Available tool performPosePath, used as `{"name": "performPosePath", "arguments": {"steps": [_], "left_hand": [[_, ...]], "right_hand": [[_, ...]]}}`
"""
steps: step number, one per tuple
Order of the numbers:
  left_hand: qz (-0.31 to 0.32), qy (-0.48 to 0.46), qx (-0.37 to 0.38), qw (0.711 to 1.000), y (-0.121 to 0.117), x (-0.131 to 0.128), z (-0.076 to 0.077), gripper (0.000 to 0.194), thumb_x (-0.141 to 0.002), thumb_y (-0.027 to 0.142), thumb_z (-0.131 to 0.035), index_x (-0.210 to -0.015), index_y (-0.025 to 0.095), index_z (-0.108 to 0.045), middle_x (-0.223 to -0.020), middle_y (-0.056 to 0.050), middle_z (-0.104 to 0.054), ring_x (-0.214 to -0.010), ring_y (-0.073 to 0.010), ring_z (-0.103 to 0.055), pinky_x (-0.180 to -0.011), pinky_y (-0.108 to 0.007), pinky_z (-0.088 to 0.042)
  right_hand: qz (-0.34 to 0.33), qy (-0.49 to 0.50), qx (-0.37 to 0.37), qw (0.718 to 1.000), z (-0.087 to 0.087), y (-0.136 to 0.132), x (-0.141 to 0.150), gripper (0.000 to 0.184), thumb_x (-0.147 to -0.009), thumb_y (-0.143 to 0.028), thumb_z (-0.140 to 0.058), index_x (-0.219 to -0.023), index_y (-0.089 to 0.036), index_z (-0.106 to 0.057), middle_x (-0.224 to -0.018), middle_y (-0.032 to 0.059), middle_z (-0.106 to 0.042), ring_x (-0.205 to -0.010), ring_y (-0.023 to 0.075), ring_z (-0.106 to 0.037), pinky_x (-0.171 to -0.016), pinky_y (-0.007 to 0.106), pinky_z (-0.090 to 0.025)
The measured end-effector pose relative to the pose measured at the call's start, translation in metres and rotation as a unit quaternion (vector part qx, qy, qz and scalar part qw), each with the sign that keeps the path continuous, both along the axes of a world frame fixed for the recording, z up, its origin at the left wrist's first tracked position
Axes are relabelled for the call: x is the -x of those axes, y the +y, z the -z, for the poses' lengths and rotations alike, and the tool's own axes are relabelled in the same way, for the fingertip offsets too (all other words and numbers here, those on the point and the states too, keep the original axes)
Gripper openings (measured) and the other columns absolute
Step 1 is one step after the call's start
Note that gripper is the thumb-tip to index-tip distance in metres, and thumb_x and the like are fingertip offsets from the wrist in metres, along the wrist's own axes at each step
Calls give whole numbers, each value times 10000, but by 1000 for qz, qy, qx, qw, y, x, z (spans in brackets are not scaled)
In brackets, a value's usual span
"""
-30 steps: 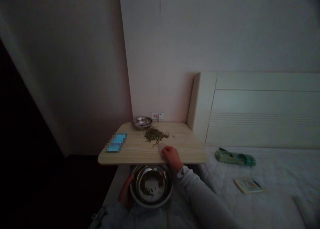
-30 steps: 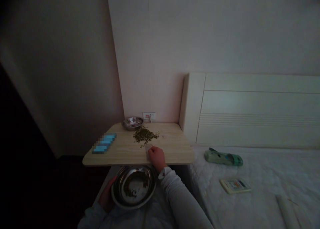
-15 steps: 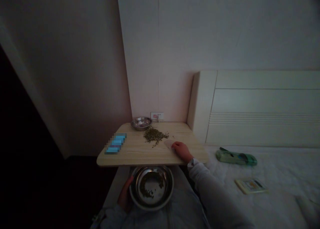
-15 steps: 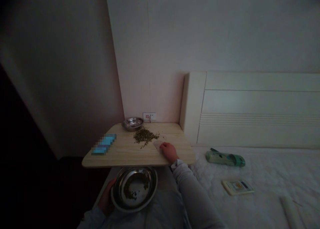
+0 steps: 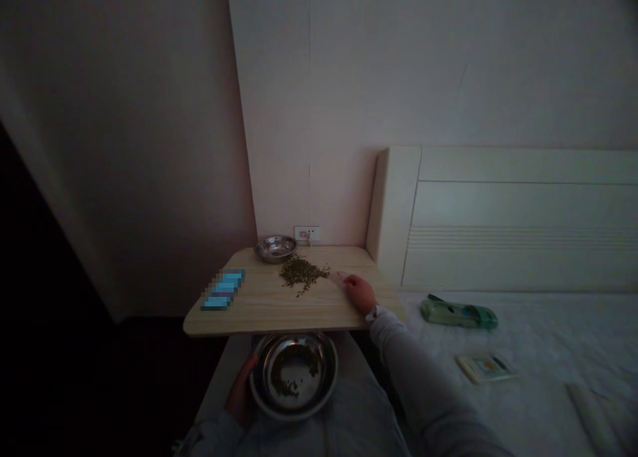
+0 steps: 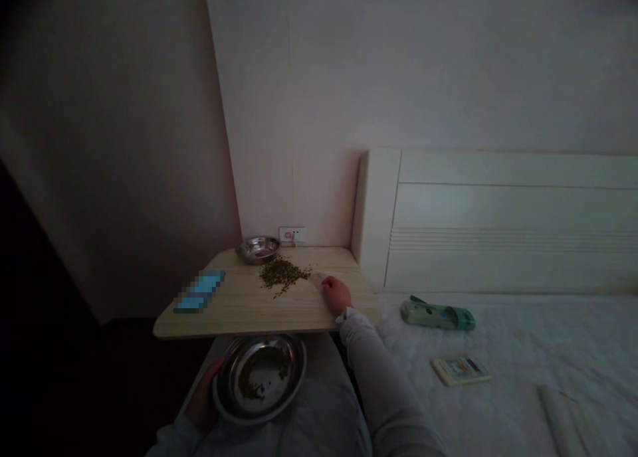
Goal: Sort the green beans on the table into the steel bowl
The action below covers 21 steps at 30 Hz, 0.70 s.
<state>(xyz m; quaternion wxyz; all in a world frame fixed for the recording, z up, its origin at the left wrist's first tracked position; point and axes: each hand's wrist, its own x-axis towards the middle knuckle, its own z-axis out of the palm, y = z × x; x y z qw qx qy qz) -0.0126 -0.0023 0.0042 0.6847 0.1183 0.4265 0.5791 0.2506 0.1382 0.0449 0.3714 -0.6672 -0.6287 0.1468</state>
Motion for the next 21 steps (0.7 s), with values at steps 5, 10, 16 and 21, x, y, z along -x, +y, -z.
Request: {"name": "performPosePath", "arguments": {"steps": [5,10,16,21], "left_hand": [[8,4,1,1000,1,-1,-3,229,-671,169,-479,-842,120,-623,-770,-62,-675,-912,-207,-539,-863,-322,-348],[12,-17,-19,1000,1,-2,-3,219,-667,198,-485,-807,118,-633,-824,-71,-666,-937,-222,-521,-863,-329,-346],[57,-58,-25,996,2,1,5,226,-676,243,-479,-774,120,-641,-818,-77,-666,-957,-225,-508,-863,-329,-340],[40,-36,-14,998,-2,-3,-3,212,-669,242,-474,-730,132,-645,-777,-77,-672,-960,-236,-505,-868,-338,-334]], "right_hand": [[4,165,-57,985,8,-6,1,372,-664,-211,-365,-1028,-152,-414,-679,7,-535,-584,112,-470,-559,224,-345],[-48,227,-68,970,10,-5,22,347,-646,-235,-394,-979,-143,-430,-671,9,-537,-593,116,-479,-570,230,-365],[-75,230,-55,969,5,-8,67,291,-660,-216,-380,-923,-142,-480,-667,17,-546,-596,114,-483,-573,230,-372],[-78,176,-41,980,2,-15,74,301,-671,-207,-382,-939,-151,-506,-652,9,-545,-597,110,-488,-579,226,-372]]}}
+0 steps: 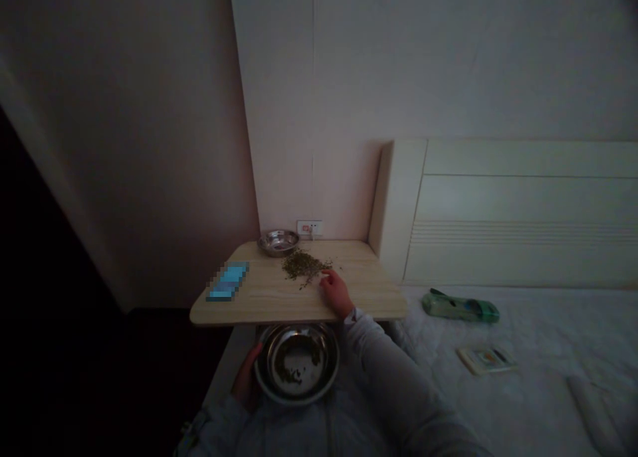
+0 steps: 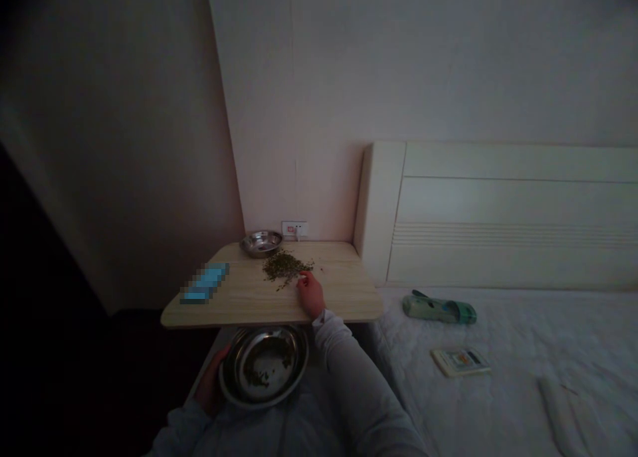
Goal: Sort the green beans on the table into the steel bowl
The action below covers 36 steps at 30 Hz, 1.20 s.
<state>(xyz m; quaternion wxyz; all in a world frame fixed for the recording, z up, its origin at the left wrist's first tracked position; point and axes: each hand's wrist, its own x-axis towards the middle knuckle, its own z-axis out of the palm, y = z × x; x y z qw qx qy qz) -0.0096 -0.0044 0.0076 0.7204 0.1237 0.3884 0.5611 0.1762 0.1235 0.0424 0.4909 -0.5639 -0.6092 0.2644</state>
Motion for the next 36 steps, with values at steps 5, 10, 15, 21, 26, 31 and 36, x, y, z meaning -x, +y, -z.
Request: {"name": "performPosePath", "arguments": {"steps": [5,10,15,21,26,31,36], "left_hand": [[-13,24,10,1000,-1,-2,-4,196,-667,213,-474,-720,121,-639,-751,-74,-674,-940,-229,-518,-851,-318,-351],[-22,38,7,999,1,-1,-1,209,-691,220,-449,-676,128,-636,-724,-73,-676,-933,-213,-525,-854,-305,-349],[-17,33,-2,999,3,0,5,211,-693,225,-449,-710,131,-637,-722,-71,-676,-933,-210,-526,-854,-307,-350],[-6,25,-9,1000,4,0,6,238,-713,226,-424,-771,122,-630,-784,-73,-671,-930,-206,-528,-847,-310,-360],[-14,30,-8,999,2,-1,2,232,-711,229,-428,-780,132,-627,-754,-64,-674,-920,-206,-534,-850,-313,-358],[-7,42,-5,999,2,-1,3,229,-709,239,-433,-752,133,-631,-731,-63,-676,-898,-215,-546,-843,-326,-364],[9,25,8,1000,2,-1,2,252,-704,239,-439,-818,111,-623,-759,-84,-673,-930,-224,-526,-851,-333,-355]], "right_hand": [[-4,-40,1,999,1,-1,-3,310,-684,-212,-374,-957,-155,-510,-666,12,-549,-604,110,-485,-602,226,-369],[-4,-83,5,997,2,1,0,306,-693,-214,-371,-961,-173,-514,-671,7,-551,-618,106,-484,-611,219,-362],[-9,-114,9,993,4,2,-1,309,-706,-217,-361,-973,-180,-512,-673,11,-554,-609,109,-481,-583,218,-351],[-21,-119,14,993,6,2,-2,311,-709,-227,-362,-982,-185,-506,-682,9,-555,-613,106,-480,-579,213,-348],[-17,-132,20,991,3,0,-1,311,-710,-226,-364,-981,-191,-512,-693,9,-562,-617,108,-481,-582,215,-347],[-22,-136,26,990,-2,-4,-1,308,-701,-212,-383,-976,-194,-521,-692,7,-569,-627,110,-488,-603,219,-354],[-24,-126,25,991,0,-1,-1,295,-709,-219,-396,-974,-207,-527,-732,5,-584,-658,106,-502,-637,220,-364]]}}
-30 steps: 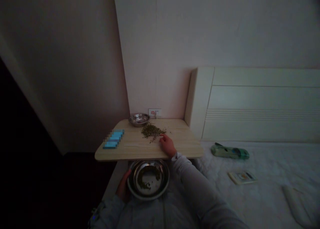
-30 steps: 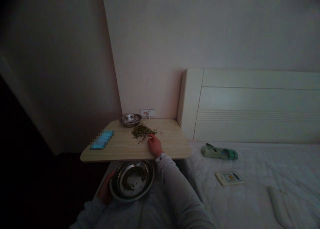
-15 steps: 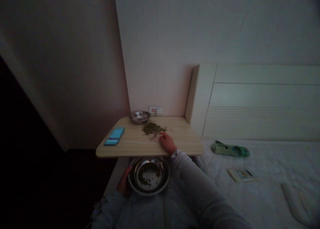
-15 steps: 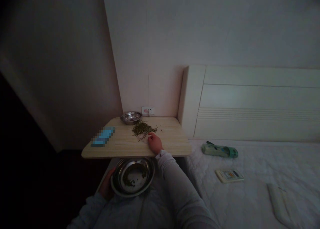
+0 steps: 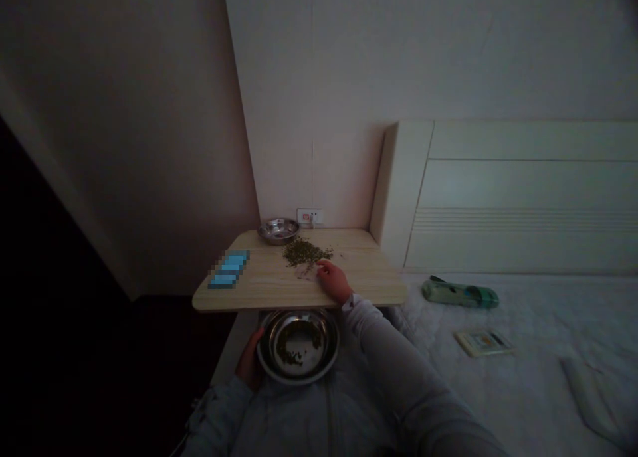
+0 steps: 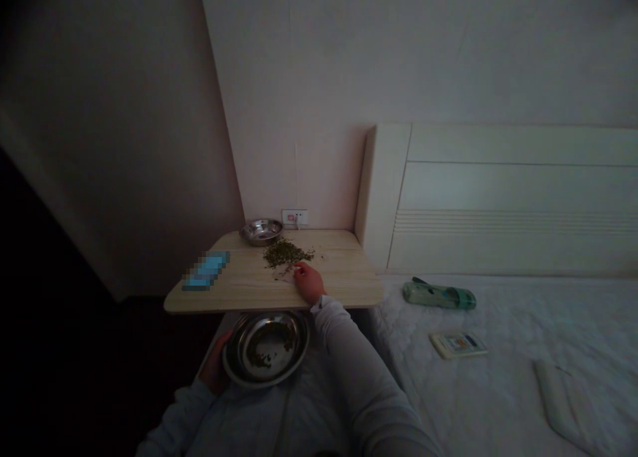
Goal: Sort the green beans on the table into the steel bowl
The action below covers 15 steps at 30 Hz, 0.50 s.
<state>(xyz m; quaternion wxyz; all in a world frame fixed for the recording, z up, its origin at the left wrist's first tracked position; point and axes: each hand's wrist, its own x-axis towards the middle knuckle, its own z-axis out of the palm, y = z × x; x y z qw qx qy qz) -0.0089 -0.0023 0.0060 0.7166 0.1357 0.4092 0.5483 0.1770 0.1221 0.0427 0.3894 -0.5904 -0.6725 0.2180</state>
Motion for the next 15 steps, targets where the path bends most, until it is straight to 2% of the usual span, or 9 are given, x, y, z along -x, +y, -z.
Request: {"name": "performPosePath", "arguments": {"steps": [4,10,15], "left_hand": [[-9,-1,7,1000,-1,-1,-3,251,-700,227,-443,-828,103,-620,-786,-95,-669,-934,-223,-524,-850,-326,-356],[-30,18,-7,999,0,-2,-1,232,-715,226,-426,-720,117,-630,-722,-76,-676,-871,-217,-560,-834,-328,-372],[-17,11,-14,1000,-1,-2,-1,247,-719,235,-418,-715,113,-632,-732,-86,-674,-887,-216,-552,-842,-323,-362]], "right_hand": [[-8,5,0,1000,2,3,0,284,-709,-235,-415,-966,-207,-535,-725,6,-590,-664,109,-506,-649,223,-364],[-9,15,-4,1000,1,1,0,303,-688,-215,-420,-970,-201,-531,-724,2,-580,-661,107,-498,-645,225,-362],[-3,38,1,999,2,2,0,303,-667,-213,-432,-959,-178,-507,-737,8,-572,-640,99,-494,-617,222,-363]]}}
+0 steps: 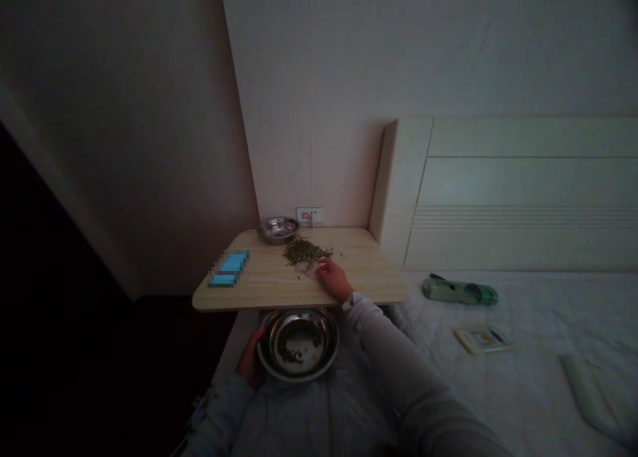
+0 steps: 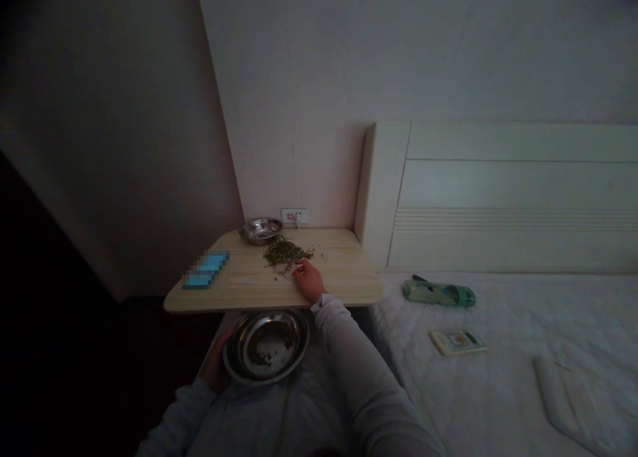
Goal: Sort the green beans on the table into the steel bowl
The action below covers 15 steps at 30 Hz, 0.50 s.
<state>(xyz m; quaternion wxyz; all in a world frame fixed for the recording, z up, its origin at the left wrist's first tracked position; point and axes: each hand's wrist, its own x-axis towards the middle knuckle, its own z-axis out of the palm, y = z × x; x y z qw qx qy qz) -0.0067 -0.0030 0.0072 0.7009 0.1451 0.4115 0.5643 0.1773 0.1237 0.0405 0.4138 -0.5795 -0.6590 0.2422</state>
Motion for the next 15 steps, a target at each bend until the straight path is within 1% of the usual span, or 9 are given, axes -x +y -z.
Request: {"name": "performPosePath", "arguments": {"steps": [6,10,15], "left_hand": [[13,-8,-1,1000,0,0,-2,256,-711,233,-426,-824,107,-618,-783,-81,-671,-921,-216,-532,-847,-327,-358],[-4,-2,11,1000,-1,-2,-6,249,-702,227,-432,-812,108,-621,-781,-85,-671,-927,-220,-528,-850,-323,-356],[6,-5,9,1000,-2,-2,-7,260,-701,235,-434,-822,100,-620,-804,-92,-666,-935,-221,-523,-851,-319,-354]], "right_hand": [[-6,-14,-10,1000,0,-1,0,260,-666,-197,-418,-911,-181,-504,-710,0,-568,-620,98,-488,-597,221,-358],[-6,-24,-15,1000,-1,-2,0,266,-664,-181,-416,-911,-182,-514,-717,1,-567,-632,99,-488,-603,220,-357],[-6,-32,-13,999,-3,-3,0,272,-665,-178,-416,-915,-192,-525,-717,-5,-568,-632,97,-487,-616,221,-358]]}}
